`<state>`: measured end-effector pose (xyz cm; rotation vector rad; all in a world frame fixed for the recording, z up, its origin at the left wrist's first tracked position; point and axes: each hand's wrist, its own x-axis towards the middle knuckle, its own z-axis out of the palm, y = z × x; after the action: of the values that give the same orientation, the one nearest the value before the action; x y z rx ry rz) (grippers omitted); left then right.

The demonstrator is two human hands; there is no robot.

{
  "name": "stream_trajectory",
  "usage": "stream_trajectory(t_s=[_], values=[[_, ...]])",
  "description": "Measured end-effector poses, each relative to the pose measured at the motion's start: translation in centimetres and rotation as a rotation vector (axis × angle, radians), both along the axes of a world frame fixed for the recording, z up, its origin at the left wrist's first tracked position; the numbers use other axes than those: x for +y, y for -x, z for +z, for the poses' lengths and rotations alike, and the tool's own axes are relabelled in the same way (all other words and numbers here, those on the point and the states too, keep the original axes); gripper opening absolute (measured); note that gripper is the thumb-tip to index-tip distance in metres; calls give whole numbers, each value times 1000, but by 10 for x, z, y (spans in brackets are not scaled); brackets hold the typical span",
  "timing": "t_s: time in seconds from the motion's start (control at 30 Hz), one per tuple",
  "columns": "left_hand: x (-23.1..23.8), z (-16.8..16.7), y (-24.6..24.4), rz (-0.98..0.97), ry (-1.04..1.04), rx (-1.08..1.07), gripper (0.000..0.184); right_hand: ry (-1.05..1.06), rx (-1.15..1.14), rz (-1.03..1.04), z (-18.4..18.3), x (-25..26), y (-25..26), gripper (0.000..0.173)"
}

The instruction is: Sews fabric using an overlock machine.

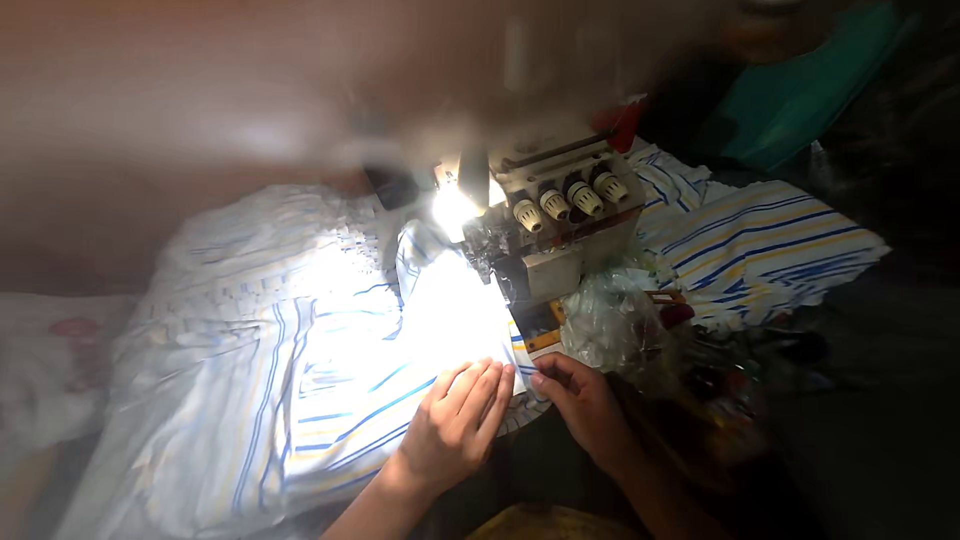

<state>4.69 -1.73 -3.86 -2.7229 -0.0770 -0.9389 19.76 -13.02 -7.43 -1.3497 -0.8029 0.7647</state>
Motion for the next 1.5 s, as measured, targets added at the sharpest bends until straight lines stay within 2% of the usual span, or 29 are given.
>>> stream_trajectory(t_s=[0.27,0.47,0.7,0.9,1.03,1.1,1.17,1.2,1.27,1.3,1.4,1.5], values=[[-2,-10,-11,71,-32,-60,22,-72,23,-74,-2,6,4,9],[14,-16,-32,216,4,-188,19,-132,6,-56,2,36,-4,17],[29,-22,-40,225,72,-230,16,-118,94,-63,11,50,-9,7],[30,-22,-42,196,139,-256,16,-140,97,-41,12,52,-14,17],[32,-28,-43,160,173,-282,16,-84,44,-46,17,60,-17,16],[35,-35,-39,123,212,-268,24,-72,70,-64,16,62,-16,17],[35,-38,-33,139,206,-188,45,-75,91,-80,16,62,-14,19],[36,-38,-32,136,179,-170,45,-81,92,-95,16,61,-12,19],[36,-34,-28,116,156,-168,25,-89,106,-129,16,60,-8,19],[35,-30,-27,119,151,-173,21,-86,120,-142,17,60,-7,18],[31,-21,-28,177,140,-203,20,-75,124,-169,19,63,-6,19],[31,-10,-33,276,195,-184,20,-112,14,-218,14,80,-9,25]])
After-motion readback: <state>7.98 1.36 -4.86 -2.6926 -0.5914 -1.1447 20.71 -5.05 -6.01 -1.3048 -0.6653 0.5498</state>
